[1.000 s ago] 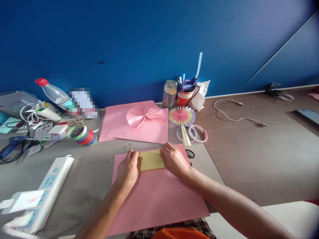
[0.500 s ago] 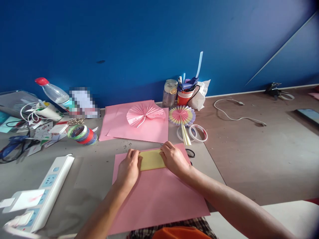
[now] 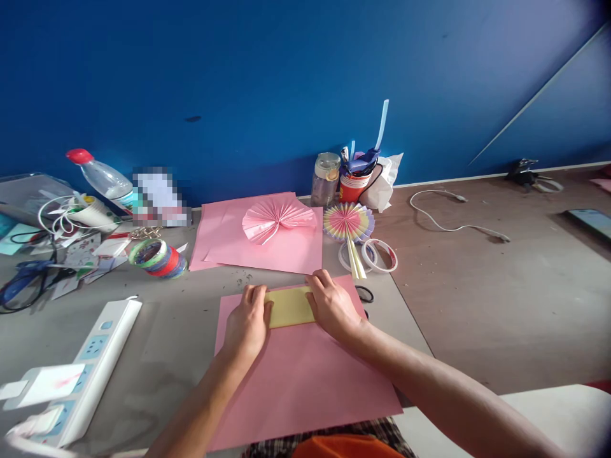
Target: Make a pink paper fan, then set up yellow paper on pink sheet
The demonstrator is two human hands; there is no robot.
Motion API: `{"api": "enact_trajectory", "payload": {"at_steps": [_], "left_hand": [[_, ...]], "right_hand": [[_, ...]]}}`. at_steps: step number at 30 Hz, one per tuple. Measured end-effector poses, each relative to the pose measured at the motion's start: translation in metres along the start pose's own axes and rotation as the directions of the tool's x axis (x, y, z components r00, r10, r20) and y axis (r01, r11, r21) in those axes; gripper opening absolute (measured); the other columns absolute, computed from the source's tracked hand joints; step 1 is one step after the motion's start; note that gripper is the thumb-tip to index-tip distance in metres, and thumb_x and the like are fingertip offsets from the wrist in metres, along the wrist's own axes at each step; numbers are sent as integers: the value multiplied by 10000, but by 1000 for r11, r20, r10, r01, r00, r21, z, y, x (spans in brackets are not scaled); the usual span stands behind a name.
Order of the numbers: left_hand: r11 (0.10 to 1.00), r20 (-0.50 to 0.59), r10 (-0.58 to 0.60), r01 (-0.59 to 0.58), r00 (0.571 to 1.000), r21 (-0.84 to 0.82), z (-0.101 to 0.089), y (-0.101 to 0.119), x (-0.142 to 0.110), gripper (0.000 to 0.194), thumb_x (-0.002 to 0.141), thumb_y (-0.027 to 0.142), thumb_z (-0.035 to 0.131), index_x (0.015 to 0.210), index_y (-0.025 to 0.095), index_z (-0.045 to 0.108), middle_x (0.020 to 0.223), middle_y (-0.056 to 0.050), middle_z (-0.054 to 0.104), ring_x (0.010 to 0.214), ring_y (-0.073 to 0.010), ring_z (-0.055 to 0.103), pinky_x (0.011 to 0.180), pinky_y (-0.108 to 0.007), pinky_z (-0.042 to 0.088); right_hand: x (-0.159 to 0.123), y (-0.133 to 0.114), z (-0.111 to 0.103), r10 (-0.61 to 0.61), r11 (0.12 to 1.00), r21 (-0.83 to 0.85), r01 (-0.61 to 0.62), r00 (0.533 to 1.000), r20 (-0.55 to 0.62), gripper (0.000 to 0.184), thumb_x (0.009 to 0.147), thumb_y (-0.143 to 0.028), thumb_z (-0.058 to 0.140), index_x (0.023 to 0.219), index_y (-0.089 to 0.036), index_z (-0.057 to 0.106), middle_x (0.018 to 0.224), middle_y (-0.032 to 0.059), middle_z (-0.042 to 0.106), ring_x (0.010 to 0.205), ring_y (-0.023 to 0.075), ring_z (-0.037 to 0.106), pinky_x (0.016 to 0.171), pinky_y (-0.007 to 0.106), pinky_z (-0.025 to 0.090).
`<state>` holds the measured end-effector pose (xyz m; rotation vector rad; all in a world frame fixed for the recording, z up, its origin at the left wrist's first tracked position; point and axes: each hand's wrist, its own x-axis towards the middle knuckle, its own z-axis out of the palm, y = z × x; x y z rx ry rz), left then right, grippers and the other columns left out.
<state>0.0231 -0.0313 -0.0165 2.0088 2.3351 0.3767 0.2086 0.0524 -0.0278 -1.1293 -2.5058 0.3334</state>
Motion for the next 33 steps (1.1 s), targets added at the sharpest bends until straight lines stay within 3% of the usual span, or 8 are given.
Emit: {"api": "enact_trajectory", "payload": {"at_steps": [5, 12, 19, 26, 30, 33], "left_hand": [[1000, 31, -20, 19, 999, 20, 1, 2, -1, 188, 916, 232, 427, 1076, 184, 513, 1116, -106, 577, 736, -184, 648, 524, -266, 441], [997, 54, -22, 18, 998, 80, -1, 4, -2, 153, 916, 221, 417, 982, 191, 552, 1144, -102, 566, 656, -146, 634, 496, -246, 417], [985, 87, 19, -34, 996, 171, -3, 6, -5, 248, 867, 82, 388, 982, 198, 574, 1205, -102, 557, 670, -138, 638, 576, -246, 457], [958, -123, 186, -151, 975, 245, 4, 1, -13, 183, 904, 169, 424, 963, 171, 598, 1156, -132, 593, 667, -152, 624, 606, -276, 494], [923, -267, 327, -247, 906, 294, -1, 7, -19, 167, 867, 130, 495, 973, 132, 624, 1074, -152, 626, 851, -240, 628, 757, -374, 520], [911, -267, 406, -364, 874, 196, -1, 16, -24, 199, 866, 135, 512, 1030, 117, 623, 1111, -147, 618, 1073, -285, 578, 915, -418, 495]], "right_hand": [[0, -2, -1, -5, 998, -67, 7, 1000, 25, 149, 850, -73, 444, 904, -175, 538, 914, 98, 518, 749, 183, 488, 538, 269, 356], [0, -1, -1, -30, 985, -168, 25, 999, -29, 126, 812, -80, 512, 861, -164, 592, 945, 118, 531, 810, 220, 430, 697, 336, 376], [-2, 1, 2, -88, 983, -167, 76, 994, -70, 141, 845, -122, 533, 740, -180, 608, 889, 94, 561, 831, 216, 386, 714, 330, 327], [-3, 2, 2, -76, 984, -164, 67, 996, -50, 116, 854, -145, 542, 774, -180, 617, 887, 82, 571, 862, 211, 397, 732, 327, 299], [-3, 1, 0, -86, 978, -195, 76, 995, -44, 119, 839, -114, 538, 759, -176, 601, 877, 75, 574, 855, 207, 402, 720, 323, 286], [-2, 1, 0, -84, 976, -204, 75, 996, -36, 107, 840, -126, 541, 761, -178, 591, 878, 70, 576, 850, 209, 404, 715, 325, 282]]}}
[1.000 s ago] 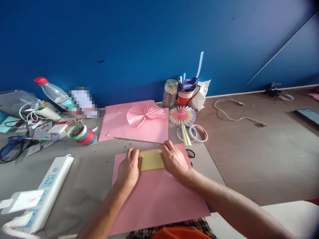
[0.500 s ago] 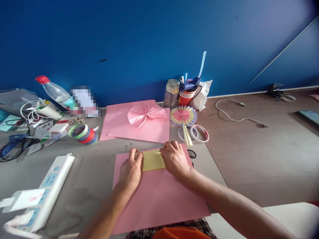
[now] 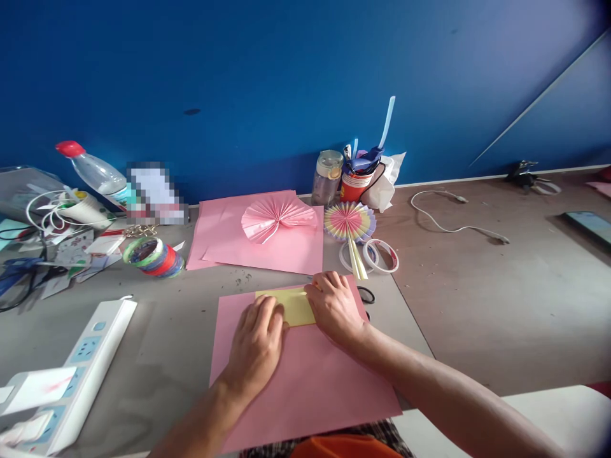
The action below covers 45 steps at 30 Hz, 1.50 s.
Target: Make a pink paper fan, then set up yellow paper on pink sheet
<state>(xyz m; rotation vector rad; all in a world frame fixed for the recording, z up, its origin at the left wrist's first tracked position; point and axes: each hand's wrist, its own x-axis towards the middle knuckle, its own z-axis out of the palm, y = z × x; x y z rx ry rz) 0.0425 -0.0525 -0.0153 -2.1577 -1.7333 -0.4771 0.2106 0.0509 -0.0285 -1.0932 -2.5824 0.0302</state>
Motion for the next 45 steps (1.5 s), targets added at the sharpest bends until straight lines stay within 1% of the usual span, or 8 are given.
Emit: {"api": "enact_trajectory", "payload": {"at_steps": [3, 7, 15, 23, 33, 37, 40, 45], "left_hand": [[994, 54, 54, -49, 997, -96, 4, 8, -2, 310, 888, 285, 529, 1120, 93, 602, 1211, -180, 578, 1202, -324, 501, 996, -462, 455], [997, 142, 46, -37, 989, -64, 13, 11, -8, 466, 879, 428, 522, 1197, 92, 577, 1281, -214, 548, 1239, -370, 468, 1009, -539, 415], [999, 223, 36, -36, 974, -3, 15, 14, -11, 543, 873, 470, 507, 1241, 74, 560, 1327, -244, 521, 1258, -398, 452, 1013, -544, 388], [999, 263, 35, -35, 964, -5, 13, 12, -11, 497, 888, 468, 474, 1268, 160, 562, 1348, -212, 514, 1263, -397, 453, 1013, -549, 386], [999, 236, 39, -35, 971, -21, 11, 13, -10, 466, 896, 426, 482, 1262, 149, 563, 1341, -210, 517, 1262, -393, 449, 1008, -557, 393], [997, 179, 52, -41, 982, -62, 8, 6, -7, 462, 899, 415, 488, 1254, 125, 549, 1339, -205, 518, 1293, -383, 418, 1033, -564, 376], [992, 103, 34, -21, 994, -123, 4, -2, -3, 541, 882, 442, 512, 1314, 121, 464, 1375, -216, 476, 1345, -381, 349, 1058, -578, 346], [975, 15, -117, 117, 993, -191, 4, -15, -1, 620, 896, 391, 498, 1425, 154, 280, 1366, -199, 488, 1372, -360, 317, 1066, -588, 323]], "right_hand": [[-1, 0, 0, 1, 1000, 11, -1, 1000, 11, 98, 864, -164, 532, 791, -181, 596, 886, 72, 573, 870, 213, 412, 738, 329, 290], [-2, 1, 2, 1, 1000, 11, -1, 1000, 14, 108, 875, -168, 520, 797, -184, 592, 893, 72, 571, 879, 215, 417, 742, 331, 290], [0, 0, 1, -6, 1000, -19, 6, 1000, 1, 132, 874, -149, 506, 769, -182, 578, 872, 66, 568, 848, 207, 416, 741, 334, 284], [0, 0, -1, -2, 1000, -19, 3, 1000, 14, 126, 870, -153, 507, 783, -181, 594, 877, 69, 578, 866, 211, 424, 754, 335, 285], [0, 17, -6, 71, 997, 18, -72, 997, 26, 127, 861, -197, 521, 860, -185, 648, 931, 71, 595, 900, 221, 439, 805, 362, 292], [1, 16, -8, 67, 995, 65, -71, 996, 60, 184, 847, -229, 548, 1000, -165, 628, 982, 83, 598, 931, 235, 448, 817, 370, 306], [1, 16, -13, 42, 993, 108, -48, 998, 56, 248, 852, -251, 556, 1076, -158, 607, 1030, 95, 603, 972, 247, 455, 848, 387, 309], [0, 14, -23, -27, 977, 211, 16, 998, 48, 342, 834, -312, 601, 1134, -150, 578, 1054, 106, 623, 1020, 258, 467, 894, 410, 303]]}}
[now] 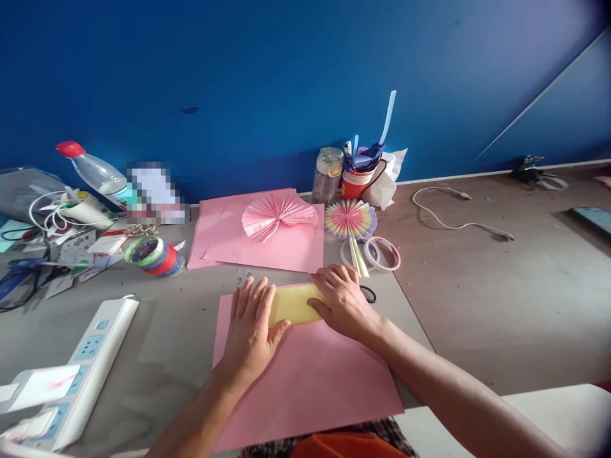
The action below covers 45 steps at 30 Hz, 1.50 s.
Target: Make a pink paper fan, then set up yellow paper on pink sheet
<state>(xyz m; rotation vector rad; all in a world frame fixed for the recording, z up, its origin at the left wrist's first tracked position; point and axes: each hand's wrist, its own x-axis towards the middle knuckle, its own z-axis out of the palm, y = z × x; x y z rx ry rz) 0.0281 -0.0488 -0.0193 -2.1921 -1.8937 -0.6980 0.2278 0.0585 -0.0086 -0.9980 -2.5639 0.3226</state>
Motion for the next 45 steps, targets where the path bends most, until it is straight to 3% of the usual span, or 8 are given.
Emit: {"api": "enact_trajectory", "payload": {"at_steps": [7, 13, 19, 26, 32, 33, 38, 45], "left_hand": [[998, -5, -60, 60, 998, 9, 2, -14, -3, 664, 857, 422, 562, 1402, 146, 302, 1284, -178, 556, 1323, -353, 388, 1086, -579, 280], [993, 37, -120, 120, 992, 6, 2, -18, -4, 612, 841, 426, 571, 1356, 163, 371, 1267, -168, 565, 1308, -354, 406, 1088, -588, 261], [998, 2, -62, 62, 998, -32, -13, -12, -7, 142, 869, 213, 515, 1006, 200, 551, 1057, -92, 645, 1125, -252, 566, 1106, -578, 236], [997, 6, 28, -27, 1000, -68, -38, 15, -37, 156, 852, 53, 462, 848, 189, 539, 1075, -81, 637, 1123, -206, 570, 1098, -528, 326], [994, 89, 94, -89, 992, -57, -38, 26, -56, 194, 873, 53, 425, 898, 178, 571, 1075, -84, 646, 1097, -194, 585, 1079, -504, 382], [994, 112, 102, -97, 988, -49, -37, 27, -57, 195, 882, 75, 423, 934, 177, 580, 1082, -87, 647, 1094, -196, 589, 1077, -505, 386], [993, 134, 122, -121, 983, -11, -30, 33, -52, 174, 902, 149, 444, 979, 163, 599, 1112, -110, 639, 1111, -221, 584, 1053, -495, 420], [998, 108, 65, -63, 992, -18, -17, 31, -51, 107, 886, 135, 490, 936, 166, 579, 1130, -114, 626, 1132, -224, 563, 1025, -437, 461]], "right_hand": [[-3, -6, -6, -58, 994, 94, 58, 998, 0, 392, 799, -317, 636, 1154, -163, 576, 1030, 90, 625, 967, 236, 502, 889, 403, 312], [-5, -4, -7, -33, 995, 93, 35, 999, -29, 557, 778, -346, 641, 1275, -138, 500, 1186, 141, 570, 1106, 281, 469, 918, 423, 302], [-6, -6, -11, -126, 979, 158, 127, 992, -18, 270, 802, -248, 611, 1057, -157, 615, 873, 62, 648, 830, 190, 542, 825, 372, 308], [-14, -18, -21, -444, 891, 169, 421, 885, 140, 93, 846, -206, 518, 856, -168, 602, 758, 40, 590, 715, 157, 498, 674, 305, 317], [-31, -31, -17, -514, 836, -32, 548, 801, 308, 63, 827, -120, 521, 829, -169, 560, 786, 42, 579, 700, 167, 494, 633, 310, 336], [-34, -32, -17, -511, 834, -45, 550, 801, 312, 34, 837, -182, 560, 867, -167, 566, 818, 51, 587, 740, 180, 509, 659, 316, 361], [-48, -28, -15, -470, 864, -49, 500, 839, 274, 470, 763, -486, 691, 1057, -142, 567, 1076, 127, 581, 1037, 264, 508, 896, 401, 415], [-52, -16, 2, -414, 910, 83, 407, 901, 127, 319, 840, -350, 618, 1076, -141, 570, 1133, 146, 572, 1109, 267, 488, 942, 432, 432]]}}
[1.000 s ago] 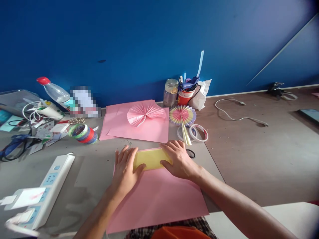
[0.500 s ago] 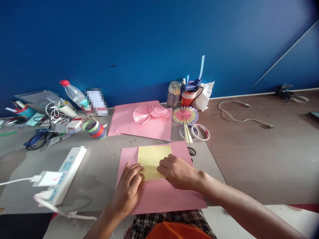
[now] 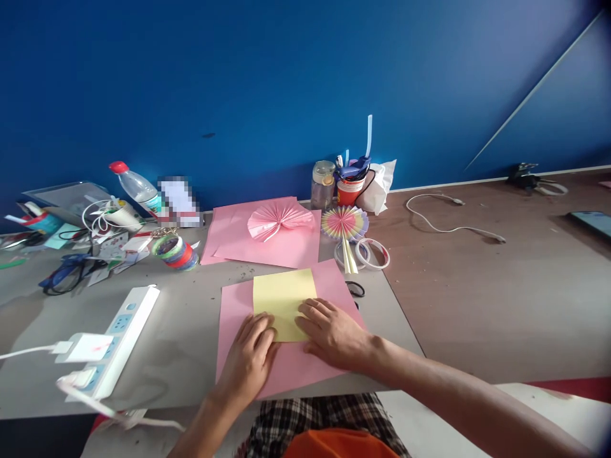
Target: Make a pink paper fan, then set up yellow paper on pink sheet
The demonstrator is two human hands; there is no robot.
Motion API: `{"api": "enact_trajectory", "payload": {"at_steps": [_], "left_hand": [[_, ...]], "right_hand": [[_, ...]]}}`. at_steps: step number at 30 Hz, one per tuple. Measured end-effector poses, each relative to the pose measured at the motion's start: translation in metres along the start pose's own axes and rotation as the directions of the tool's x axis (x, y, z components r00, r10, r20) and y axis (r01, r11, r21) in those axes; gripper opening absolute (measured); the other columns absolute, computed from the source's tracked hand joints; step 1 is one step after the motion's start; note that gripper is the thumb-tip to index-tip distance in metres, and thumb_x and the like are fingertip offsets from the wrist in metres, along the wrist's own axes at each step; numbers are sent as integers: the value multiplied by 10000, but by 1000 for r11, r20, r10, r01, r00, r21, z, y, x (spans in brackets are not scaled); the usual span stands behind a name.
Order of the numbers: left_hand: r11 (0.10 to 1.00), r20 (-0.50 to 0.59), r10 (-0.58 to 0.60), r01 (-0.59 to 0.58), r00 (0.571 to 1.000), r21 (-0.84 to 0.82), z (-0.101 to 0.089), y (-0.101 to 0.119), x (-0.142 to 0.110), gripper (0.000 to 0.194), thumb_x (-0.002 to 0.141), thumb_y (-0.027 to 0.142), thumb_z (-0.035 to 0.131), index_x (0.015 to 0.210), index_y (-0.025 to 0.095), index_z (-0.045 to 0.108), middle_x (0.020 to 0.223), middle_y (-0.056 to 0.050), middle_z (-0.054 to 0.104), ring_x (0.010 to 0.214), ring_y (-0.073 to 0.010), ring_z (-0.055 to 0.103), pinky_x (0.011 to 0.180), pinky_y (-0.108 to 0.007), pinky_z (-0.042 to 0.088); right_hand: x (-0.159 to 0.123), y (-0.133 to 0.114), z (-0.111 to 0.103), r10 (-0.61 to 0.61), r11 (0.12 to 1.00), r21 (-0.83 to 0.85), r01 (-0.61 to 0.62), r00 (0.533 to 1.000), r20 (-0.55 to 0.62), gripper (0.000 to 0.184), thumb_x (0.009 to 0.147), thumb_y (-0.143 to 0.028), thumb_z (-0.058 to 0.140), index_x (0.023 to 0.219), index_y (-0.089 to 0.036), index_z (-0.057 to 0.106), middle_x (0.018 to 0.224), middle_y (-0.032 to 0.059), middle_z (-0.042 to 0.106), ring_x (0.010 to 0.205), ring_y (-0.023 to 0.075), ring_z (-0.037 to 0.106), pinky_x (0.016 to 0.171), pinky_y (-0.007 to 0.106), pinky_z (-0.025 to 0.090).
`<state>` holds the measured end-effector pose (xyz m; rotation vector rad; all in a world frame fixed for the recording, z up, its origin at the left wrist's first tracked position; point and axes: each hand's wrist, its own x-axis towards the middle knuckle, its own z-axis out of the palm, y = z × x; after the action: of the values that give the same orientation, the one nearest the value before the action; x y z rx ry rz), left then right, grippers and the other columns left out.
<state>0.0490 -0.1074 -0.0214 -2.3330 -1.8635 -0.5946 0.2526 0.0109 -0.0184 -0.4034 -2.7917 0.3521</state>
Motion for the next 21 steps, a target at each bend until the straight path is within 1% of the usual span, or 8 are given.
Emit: {"api": "enact_trajectory", "payload": {"at_steps": [3, 6, 11, 17, 21], "left_hand": [[999, 15, -4, 4, 1000, -38, 2, -2, -2, 125, 885, 134, 493, 976, 167, 572, 1147, -124, 613, 1160, -232, 545, 1028, -435, 460], [998, 27, -6, 7, 1000, -61, 1, -1, -2, 134, 883, 129, 494, 985, 165, 574, 1161, -128, 605, 1185, -235, 527, 1044, -434, 446], [997, 35, -22, 25, 999, -68, -1, 1, 0, 130, 889, 134, 481, 972, 166, 576, 1165, -128, 599, 1177, -230, 529, 1039, -427, 451], [998, 11, -10, 11, 1000, -61, 0, 2, 0, 121, 888, 168, 482, 964, 166, 576, 1150, -135, 605, 1160, -242, 541, 1025, -445, 460], [998, 16, -22, 23, 1000, -57, 0, 2, -1, 125, 884, 184, 488, 977, 170, 572, 1171, -135, 596, 1175, -246, 530, 1023, -436, 463]], "right_hand": [[-1, 1, 4, -4, 999, 44, 7, 998, -68, 187, 845, -266, 592, 984, -141, 590, 1109, 140, 578, 1084, 260, 496, 938, 430, 435], [-2, 0, 6, 4, 997, 75, 1, 998, -69, 105, 820, -223, 613, 900, -158, 592, 1091, 125, 580, 1060, 242, 501, 920, 415, 441], [-2, 0, 5, 15, 996, 92, -10, 998, -54, 120, 807, -227, 632, 901, -163, 591, 1093, 110, 577, 1045, 235, 499, 918, 402, 429], [-3, -1, 5, 42, 995, 88, -38, 998, -48, 128, 818, -236, 622, 911, -160, 577, 1097, 115, 555, 1013, 228, 496, 892, 398, 423], [-4, 0, 5, 48, 995, 89, -45, 998, -32, 133, 819, -248, 619, 910, -162, 574, 1084, 110, 549, 993, 231, 485, 861, 391, 426]]}}
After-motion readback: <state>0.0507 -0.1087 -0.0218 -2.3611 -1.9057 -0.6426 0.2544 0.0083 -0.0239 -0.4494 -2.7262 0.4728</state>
